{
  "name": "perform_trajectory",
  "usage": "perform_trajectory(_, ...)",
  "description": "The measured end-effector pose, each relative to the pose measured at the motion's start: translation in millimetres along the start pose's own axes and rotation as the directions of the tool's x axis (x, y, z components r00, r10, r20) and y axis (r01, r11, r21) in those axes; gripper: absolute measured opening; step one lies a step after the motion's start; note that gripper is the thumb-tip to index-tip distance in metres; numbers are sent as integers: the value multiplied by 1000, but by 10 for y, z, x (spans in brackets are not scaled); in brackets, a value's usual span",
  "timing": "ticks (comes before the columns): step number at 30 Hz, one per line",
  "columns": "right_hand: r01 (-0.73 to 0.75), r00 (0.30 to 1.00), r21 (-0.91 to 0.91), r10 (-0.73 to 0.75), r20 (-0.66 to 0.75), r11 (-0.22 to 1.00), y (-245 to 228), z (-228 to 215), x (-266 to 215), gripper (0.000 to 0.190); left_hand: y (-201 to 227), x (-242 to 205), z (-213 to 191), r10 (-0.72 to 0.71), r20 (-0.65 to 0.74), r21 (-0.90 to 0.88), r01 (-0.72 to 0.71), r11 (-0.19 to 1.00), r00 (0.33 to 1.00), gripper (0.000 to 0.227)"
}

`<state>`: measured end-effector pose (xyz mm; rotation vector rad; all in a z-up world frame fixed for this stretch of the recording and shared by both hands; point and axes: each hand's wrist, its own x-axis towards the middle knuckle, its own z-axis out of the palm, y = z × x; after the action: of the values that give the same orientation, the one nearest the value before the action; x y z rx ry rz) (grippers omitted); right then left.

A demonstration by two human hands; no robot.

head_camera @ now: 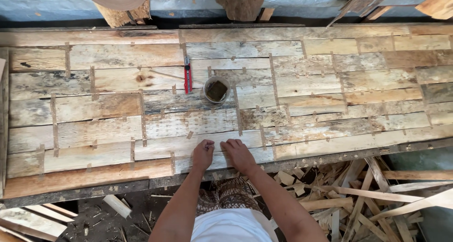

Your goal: Manually fitting and aligning small wood pieces to create a larger mosaic-style wood surface.

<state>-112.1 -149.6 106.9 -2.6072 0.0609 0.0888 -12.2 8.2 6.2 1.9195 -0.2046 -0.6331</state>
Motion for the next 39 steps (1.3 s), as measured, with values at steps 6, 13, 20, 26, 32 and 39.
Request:
perform_trajectory(6,-27,999,-116,30,25,993,54,241,-163,52,-53,31,16,12,3,-30,-12,999,1000,15)
perform_trajectory(13,-135,990,-251,142,11,958,155,411,-326,76,-77,35,6,25,5,-26,-25,999,1000,16)
perform_trajectory(20,-133,961,-364,209,179,922,52,324,-305,84,-84,60,3,-33,37,0,33,999,999,17)
perform_trajectory(26,-118,970,-337,181,164,934,-46,198,-310,82,-98,62,7,-29,34,-34,30,999,999,17)
perform_trajectory(32,-113,985,-121,127,114,986,-20,203,-374,38,-97,59,8,-54,34,-33,55,998,998,17)
perform_trajectory(39,-52,992,-106,64,109,993,-99,265,-269,48,-66,48,-2,-25,23,-48,26,998,999,16)
